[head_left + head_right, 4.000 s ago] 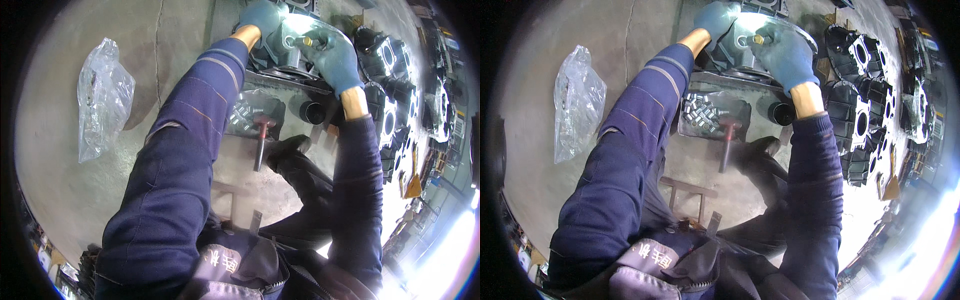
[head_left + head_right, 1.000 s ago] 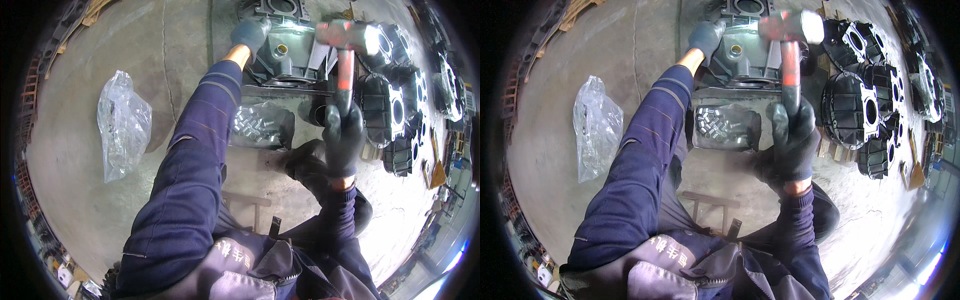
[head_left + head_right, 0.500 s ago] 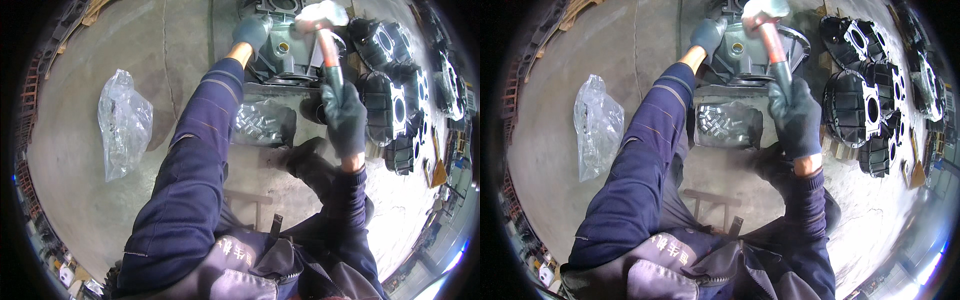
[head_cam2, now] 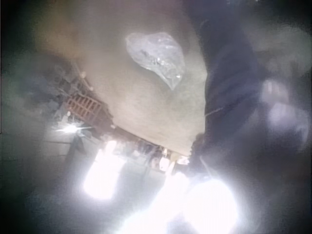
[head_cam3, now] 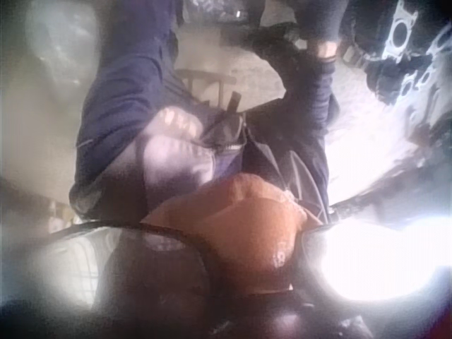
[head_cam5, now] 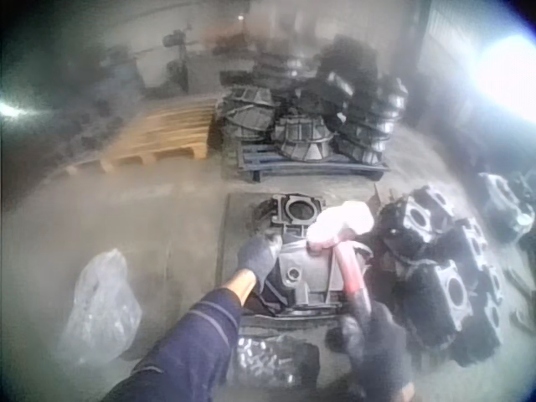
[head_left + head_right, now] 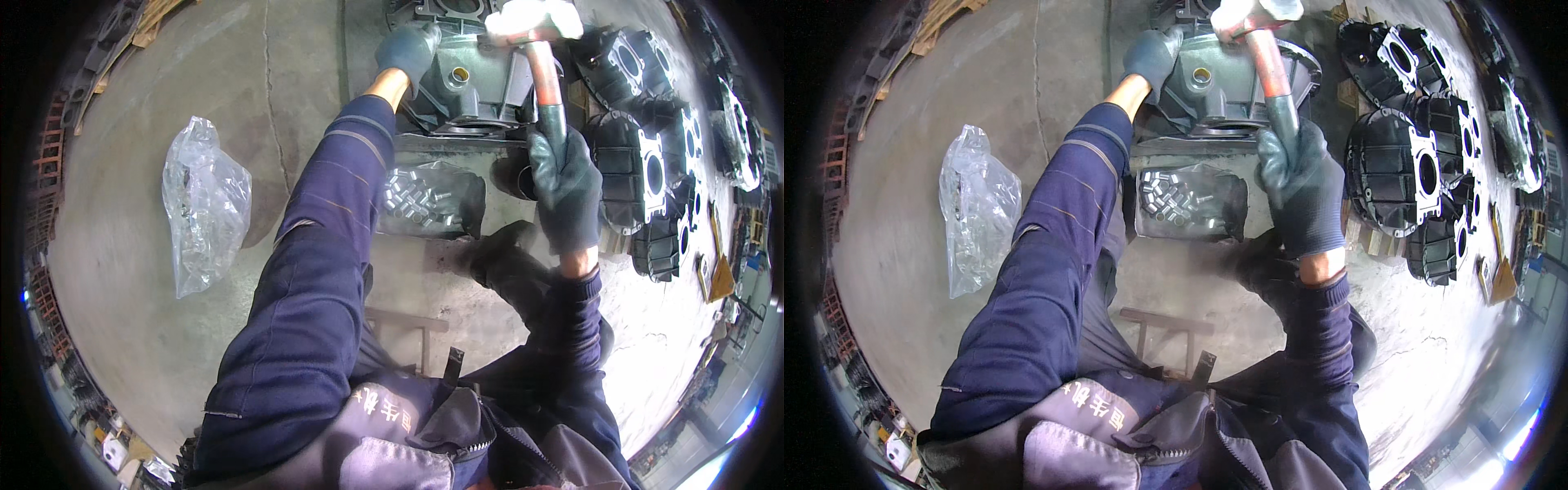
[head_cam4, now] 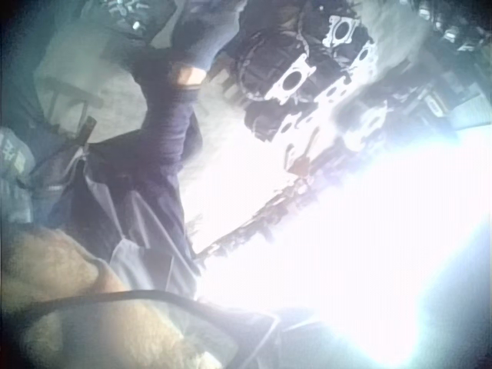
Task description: The person repeatedly places small cylindrical metal inserts into holes on a large engine casing and taps them with a hammer to seat them. They handle multiple engine casings, moving them aside and bringing new ones into view, then continue inserting and tapping the parts.
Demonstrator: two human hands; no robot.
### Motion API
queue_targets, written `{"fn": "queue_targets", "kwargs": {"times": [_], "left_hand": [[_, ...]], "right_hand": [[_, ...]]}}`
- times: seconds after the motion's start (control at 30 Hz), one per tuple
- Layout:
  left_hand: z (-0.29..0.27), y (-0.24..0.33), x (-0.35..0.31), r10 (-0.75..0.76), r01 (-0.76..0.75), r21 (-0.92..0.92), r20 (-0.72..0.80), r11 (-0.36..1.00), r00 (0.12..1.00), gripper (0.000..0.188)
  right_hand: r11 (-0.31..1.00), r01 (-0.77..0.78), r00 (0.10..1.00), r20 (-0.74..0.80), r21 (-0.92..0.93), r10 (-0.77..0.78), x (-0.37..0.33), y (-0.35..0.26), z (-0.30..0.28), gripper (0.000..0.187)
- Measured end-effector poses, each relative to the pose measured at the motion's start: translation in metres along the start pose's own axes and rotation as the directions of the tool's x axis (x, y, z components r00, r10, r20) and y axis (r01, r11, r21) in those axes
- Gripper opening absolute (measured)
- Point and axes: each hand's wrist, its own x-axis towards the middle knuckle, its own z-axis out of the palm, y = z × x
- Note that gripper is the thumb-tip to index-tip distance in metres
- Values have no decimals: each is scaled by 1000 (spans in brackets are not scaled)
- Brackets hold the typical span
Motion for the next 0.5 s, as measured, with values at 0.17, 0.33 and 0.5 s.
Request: {"fn": "queue_targets", "kwargs": {"times": [0.17, 0.33, 0.5], "left_hand": [[17, -16, 19, 66, -66, -25, 23, 998, 998, 63], [29, -25, 18, 19, -22, -27, -76, 999, 997, 70], [29, -26, 8, 59, -64, -38, -135, 997, 989, 68]], "right_hand": [[976, 5, 982, 186, -217, 36, 14, 13, 23, 41], [830, -325, 942, 230, 453, 244, -61, 60, 47, 30], [334, -821, 567, 598, 462, 566, -161, 106, 127, 20]]}}
